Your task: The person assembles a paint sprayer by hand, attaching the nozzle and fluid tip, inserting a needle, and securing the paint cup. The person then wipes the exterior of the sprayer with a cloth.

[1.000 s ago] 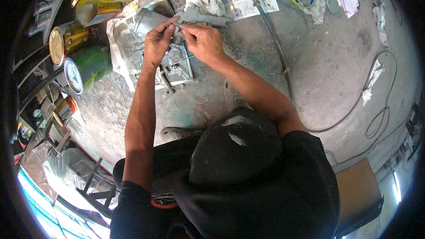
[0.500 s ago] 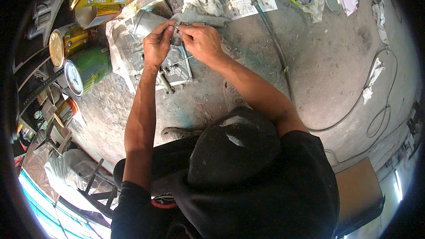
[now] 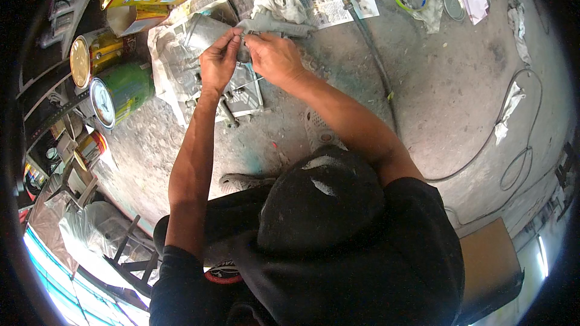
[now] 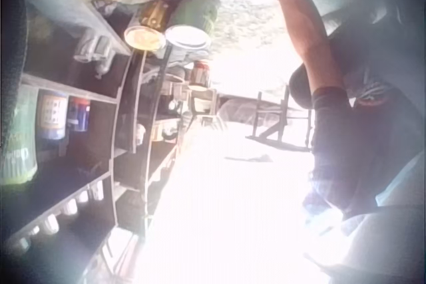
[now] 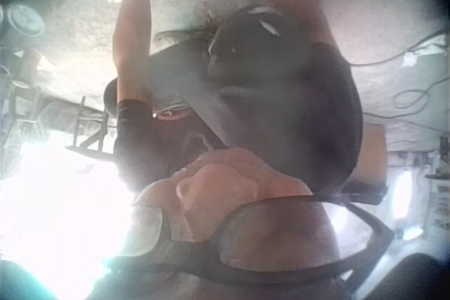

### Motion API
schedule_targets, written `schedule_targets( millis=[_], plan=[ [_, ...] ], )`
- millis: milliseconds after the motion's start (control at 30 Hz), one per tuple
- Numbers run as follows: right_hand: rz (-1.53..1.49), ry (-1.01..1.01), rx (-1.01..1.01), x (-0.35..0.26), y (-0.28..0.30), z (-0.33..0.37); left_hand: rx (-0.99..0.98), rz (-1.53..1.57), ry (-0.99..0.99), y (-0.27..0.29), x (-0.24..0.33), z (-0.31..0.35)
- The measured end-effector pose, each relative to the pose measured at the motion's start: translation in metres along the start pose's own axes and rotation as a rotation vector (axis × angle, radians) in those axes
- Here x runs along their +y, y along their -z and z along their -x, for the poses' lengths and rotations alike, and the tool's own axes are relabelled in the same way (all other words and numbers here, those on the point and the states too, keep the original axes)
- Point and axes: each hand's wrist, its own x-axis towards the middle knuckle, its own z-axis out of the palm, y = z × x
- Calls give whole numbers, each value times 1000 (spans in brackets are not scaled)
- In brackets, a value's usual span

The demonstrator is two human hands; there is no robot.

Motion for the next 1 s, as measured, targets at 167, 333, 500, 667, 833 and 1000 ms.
schedule_targets(
  millis=[167, 333, 500, 667, 833, 1000],
  plan=[
    [55, 14, -59, -4, -2, -1, 20, 26, -35, -2, -6, 0],
    [-5, 20, 59, -6, -5, 3, -7, 2, -32, 0, -8, -6],
    [-74, -63, 129, -9, -8, 10, -63, 29, 30, 6, -10, -8],
    [-75, -112, 126, -11, -8, 5, -103, 1, 58, 10, 1, -10],
    [-92, -122, 134, -16, -6, 1, -133, 59, 84, 12, -1, -16],
    [-81, -142, 113, -16, -7, 1, -146, 14, 24, 15, -6, -19]
  ],
)
